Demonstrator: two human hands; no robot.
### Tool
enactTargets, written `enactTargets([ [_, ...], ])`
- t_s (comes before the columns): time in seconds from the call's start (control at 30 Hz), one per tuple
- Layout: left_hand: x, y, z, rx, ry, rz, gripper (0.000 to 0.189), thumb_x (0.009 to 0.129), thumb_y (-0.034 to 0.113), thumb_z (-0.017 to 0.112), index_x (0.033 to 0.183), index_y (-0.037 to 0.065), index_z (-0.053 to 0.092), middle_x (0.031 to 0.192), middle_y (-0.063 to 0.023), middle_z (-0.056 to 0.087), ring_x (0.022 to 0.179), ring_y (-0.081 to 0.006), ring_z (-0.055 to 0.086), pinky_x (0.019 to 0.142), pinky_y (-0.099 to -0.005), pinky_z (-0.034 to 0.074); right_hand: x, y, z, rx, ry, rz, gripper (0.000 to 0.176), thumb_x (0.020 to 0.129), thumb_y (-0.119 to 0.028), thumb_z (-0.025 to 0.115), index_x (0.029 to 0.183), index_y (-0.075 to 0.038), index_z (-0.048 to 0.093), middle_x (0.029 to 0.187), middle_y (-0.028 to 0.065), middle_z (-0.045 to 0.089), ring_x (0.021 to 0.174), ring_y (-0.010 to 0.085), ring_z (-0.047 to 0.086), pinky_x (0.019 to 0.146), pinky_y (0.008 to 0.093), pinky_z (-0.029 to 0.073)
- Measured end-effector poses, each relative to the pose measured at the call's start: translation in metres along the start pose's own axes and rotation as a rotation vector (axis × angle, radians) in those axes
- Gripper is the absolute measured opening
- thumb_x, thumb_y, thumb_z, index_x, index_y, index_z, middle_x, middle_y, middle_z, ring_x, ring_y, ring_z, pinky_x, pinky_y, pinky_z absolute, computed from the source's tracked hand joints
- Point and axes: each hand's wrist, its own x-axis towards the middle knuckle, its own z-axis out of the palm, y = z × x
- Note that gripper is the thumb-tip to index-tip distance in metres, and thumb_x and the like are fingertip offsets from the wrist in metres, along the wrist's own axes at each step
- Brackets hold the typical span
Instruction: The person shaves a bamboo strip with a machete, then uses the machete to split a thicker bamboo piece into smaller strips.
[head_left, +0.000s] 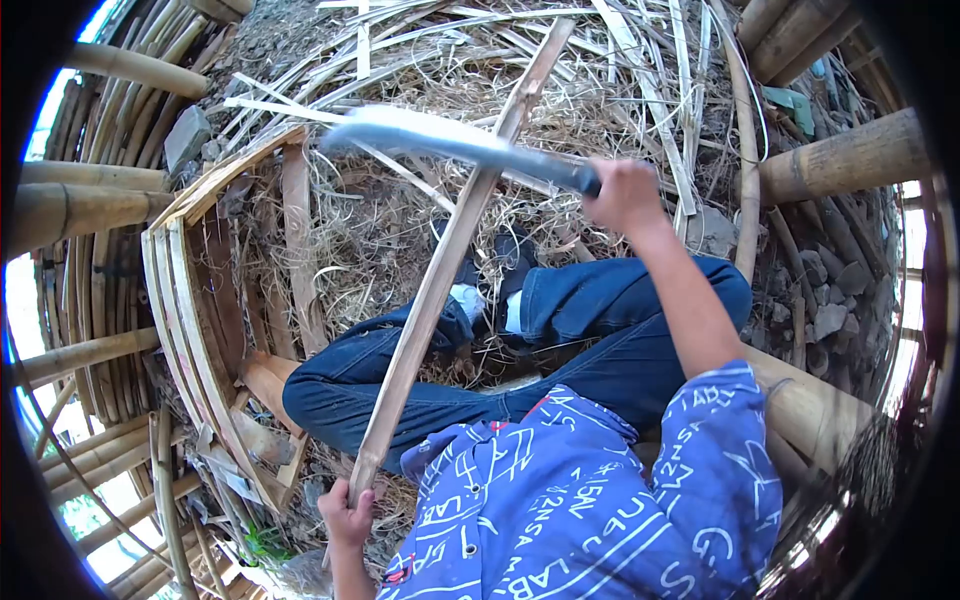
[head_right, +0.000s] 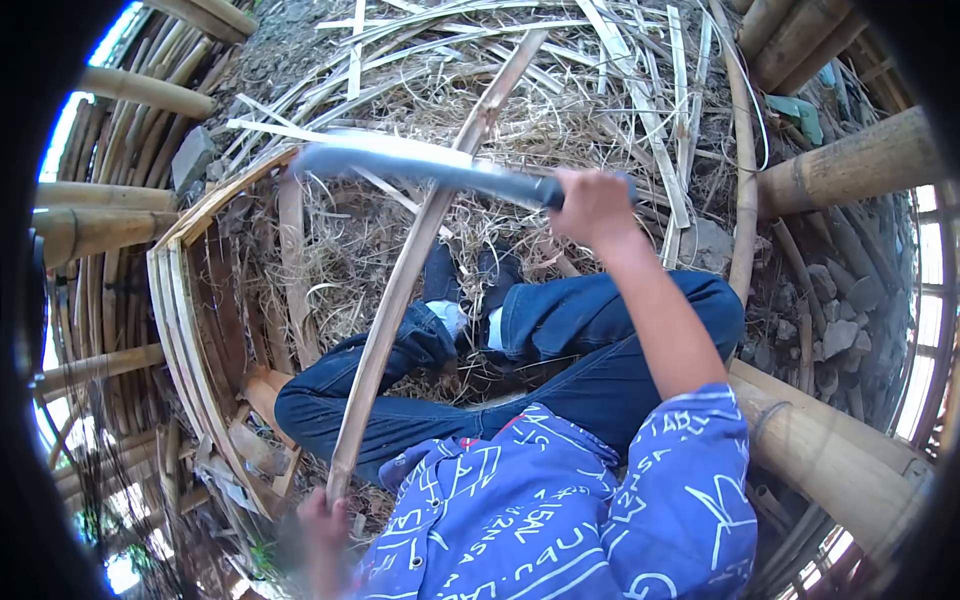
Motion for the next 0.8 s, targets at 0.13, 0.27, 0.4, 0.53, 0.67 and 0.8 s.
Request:
enactTargets([
  [0.13, -0.010, 0.018, -0.025, 0.083, -0.125, -0.106, 0.042, 0.084, 0.034, 0.069, 0.066, 0.003, 0.048, 0.051, -0.0130, 0.044, 0.042, -0.0230, 0.046, 0.045, -0.0357, 0.037, 0.026, 0.045, -0.011, 0.032, 0.051, 0.201, 0.015, 0.076, -0.023, 0.063, 0.083, -0.012, 0.068, 0.075, 0.0161, 0.068, 0.075, 0.0347, 0.068, 0.069, 0.0464, 0.055],
  [0.27, -0.010, -0.007, -0.014, 0.058, -0.043, -0.122, 0.042, 0.083, 0.031, 0.070, 0.065, 0.003, 0.046, 0.051, -0.0129, 0.041, 0.042, -0.0238, 0.044, 0.045, -0.0359, 0.035, 0.008, 0.030, -0.023, 0.103, 0.038, 0.146, 0.015, 0.074, -0.021, 0.063, 0.085, -0.012, 0.067, 0.073, 0.0173, 0.068, 0.073, 0.0368, 0.068, 0.069, 0.0473, 0.054],
  [0.4, -0.009, -0.024, -0.010, 0.001, -0.040, -0.073, 0.040, 0.082, 0.031, 0.070, 0.064, 0.003, 0.047, 0.051, -0.0128, 0.038, 0.042, -0.0227, 0.039, 0.044, -0.0356, 0.032, -0.015, 0.022, -0.015, 0.132, 0.096, -0.018, 0.013, 0.071, -0.020, 0.064, 0.080, -0.011, 0.065, 0.069, 0.0185, 0.066, 0.069, 0.0373, 0.067, 0.067, 0.0469, 0.054],
  [0.53, -0.017, -0.041, -0.012, -0.233, -0.101, -0.040, 0.040, 0.078, 0.032, 0.072, 0.066, 0.003, 0.047, 0.051, -0.0091, 0.037, 0.042, -0.0216, 0.037, 0.044, -0.0331, 0.030, -0.001, 0.044, -0.022, 0.119, 0.108, 0.085, 0.012, 0.070, -0.020, 0.064, 0.079, -0.013, 0.066, 0.071, 0.0164, 0.066, 0.070, 0.0369, 0.066, 0.066, 0.0470, 0.053],
  [0.67, -0.012, -0.035, -0.013, -0.155, -0.102, -0.002, 0.038, 0.074, 0.028, 0.074, 0.066, 0.003, 0.047, 0.052, -0.0075, 0.037, 0.044, -0.0189, 0.035, 0.043, -0.0326, 0.028, 0.013, 0.063, -0.014, 0.024, 0.138, 0.073, 0.012, 0.071, -0.022, 0.063, 0.078, -0.013, 0.066, 0.073, 0.0148, 0.067, 0.073, 0.0359, 0.067, 0.066, 0.0468, 0.054],
  [0.8, -0.024, -0.048, -0.017, -0.044, -0.075, -0.023, 0.039, 0.070, 0.026, 0.076, 0.064, 0.004, 0.044, 0.052, -0.0079, 0.036, 0.043, -0.0194, 0.035, 0.044, -0.0334, 0.028, 0.022, 0.081, -0.014, 0.101, 0.108, 0.325, 0.016, 0.075, -0.024, 0.062, 0.085, -0.014, 0.070, 0.081, 0.0171, 0.070, 0.079, 0.0332, 0.069, 0.073, 0.0452, 0.056],
])
